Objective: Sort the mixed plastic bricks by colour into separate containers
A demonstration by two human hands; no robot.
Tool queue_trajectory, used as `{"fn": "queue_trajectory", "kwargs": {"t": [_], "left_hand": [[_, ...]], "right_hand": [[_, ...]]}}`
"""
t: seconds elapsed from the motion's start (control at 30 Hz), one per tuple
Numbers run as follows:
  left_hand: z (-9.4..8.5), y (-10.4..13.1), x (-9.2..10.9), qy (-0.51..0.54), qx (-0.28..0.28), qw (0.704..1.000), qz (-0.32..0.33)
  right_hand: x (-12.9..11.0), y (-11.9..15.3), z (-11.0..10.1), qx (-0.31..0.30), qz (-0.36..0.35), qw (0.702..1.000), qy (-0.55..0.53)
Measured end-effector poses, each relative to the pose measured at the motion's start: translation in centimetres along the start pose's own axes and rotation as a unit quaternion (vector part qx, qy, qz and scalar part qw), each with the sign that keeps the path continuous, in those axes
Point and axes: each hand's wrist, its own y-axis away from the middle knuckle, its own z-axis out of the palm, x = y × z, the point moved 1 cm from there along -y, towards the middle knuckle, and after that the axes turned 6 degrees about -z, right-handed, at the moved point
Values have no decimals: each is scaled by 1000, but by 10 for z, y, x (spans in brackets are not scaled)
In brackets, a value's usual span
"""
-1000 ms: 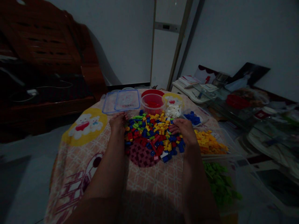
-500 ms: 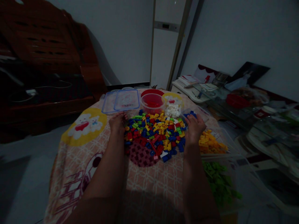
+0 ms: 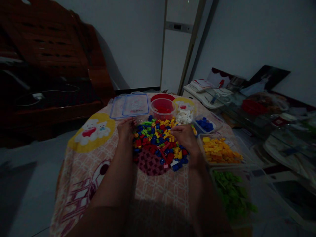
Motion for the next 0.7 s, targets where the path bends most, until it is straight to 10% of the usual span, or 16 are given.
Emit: {"fn": "queue_trajectory", "kwargs": {"t": [0.27, 0.7], "left_hand": [[2, 4, 2, 0, 12, 1000, -12], [1, 1, 2, -8, 3, 1000, -8]], "right_hand": [[-23, 8, 40, -163, -67, 909, 378], [-21, 8, 39, -169, -53, 894, 411]]}}
